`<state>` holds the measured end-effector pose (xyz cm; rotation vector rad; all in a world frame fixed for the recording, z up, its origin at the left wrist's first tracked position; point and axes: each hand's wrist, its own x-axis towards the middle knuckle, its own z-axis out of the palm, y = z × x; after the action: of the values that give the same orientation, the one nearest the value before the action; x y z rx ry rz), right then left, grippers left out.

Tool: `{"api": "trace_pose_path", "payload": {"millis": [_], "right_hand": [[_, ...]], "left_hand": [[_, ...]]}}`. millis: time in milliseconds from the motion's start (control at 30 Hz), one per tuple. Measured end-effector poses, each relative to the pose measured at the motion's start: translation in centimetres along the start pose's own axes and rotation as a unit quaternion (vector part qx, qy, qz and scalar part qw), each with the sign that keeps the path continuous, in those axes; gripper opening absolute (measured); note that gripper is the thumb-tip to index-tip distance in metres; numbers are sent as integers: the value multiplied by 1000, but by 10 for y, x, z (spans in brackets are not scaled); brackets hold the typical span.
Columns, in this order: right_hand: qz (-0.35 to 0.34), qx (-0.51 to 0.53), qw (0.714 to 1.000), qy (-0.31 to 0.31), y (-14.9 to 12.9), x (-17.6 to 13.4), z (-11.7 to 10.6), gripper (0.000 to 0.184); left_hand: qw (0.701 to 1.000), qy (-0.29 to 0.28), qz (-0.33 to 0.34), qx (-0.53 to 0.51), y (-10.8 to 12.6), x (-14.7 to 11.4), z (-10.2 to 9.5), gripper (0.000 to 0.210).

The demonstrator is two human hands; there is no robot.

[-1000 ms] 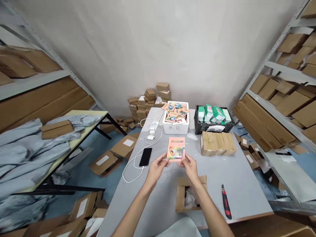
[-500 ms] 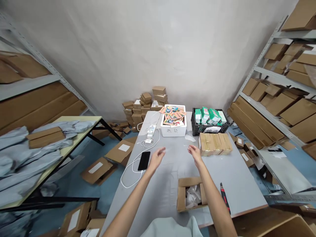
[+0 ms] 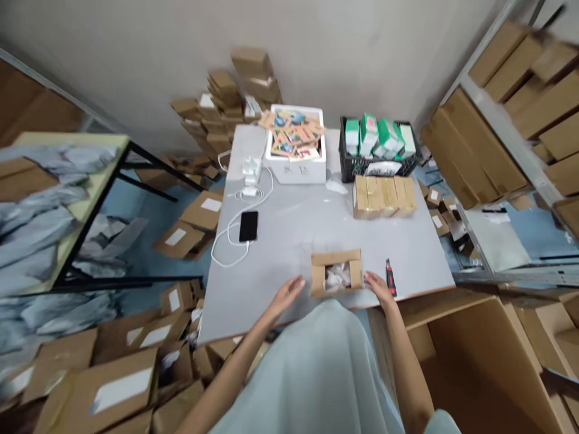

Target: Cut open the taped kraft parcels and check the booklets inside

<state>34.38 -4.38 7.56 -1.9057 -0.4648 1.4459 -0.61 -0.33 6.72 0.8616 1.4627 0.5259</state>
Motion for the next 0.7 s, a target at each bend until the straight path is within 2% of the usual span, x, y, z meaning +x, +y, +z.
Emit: {"api": "trace_pose_path", "payload": {"millis": [133, 267, 367, 467, 567, 700], "right_hand": [[-7, -13, 997, -69, 12, 29, 0, 61], [-31, -23, 994, -99, 19, 37, -6, 78], [-84, -18, 987, -136, 20, 29, -10, 85], [-105, -19, 976, -188, 16, 20, -6, 83], [-104, -41, 967, -228, 11, 10, 6, 82], [-105, -76, 963, -235, 9, -7, 35, 83]], "left_hand": [[1000, -15, -8, -19, -4, 15, 32, 70], [1000, 16, 5, -22, -8, 8, 46, 71], [998, 43, 35, -24, -13, -12, 47, 68], [995, 77, 45, -35, -21, -35, 44, 61], [990, 121, 48, -48, -28, -56, 37, 55], [982, 170, 48, -61, -37, -75, 17, 51]]}}
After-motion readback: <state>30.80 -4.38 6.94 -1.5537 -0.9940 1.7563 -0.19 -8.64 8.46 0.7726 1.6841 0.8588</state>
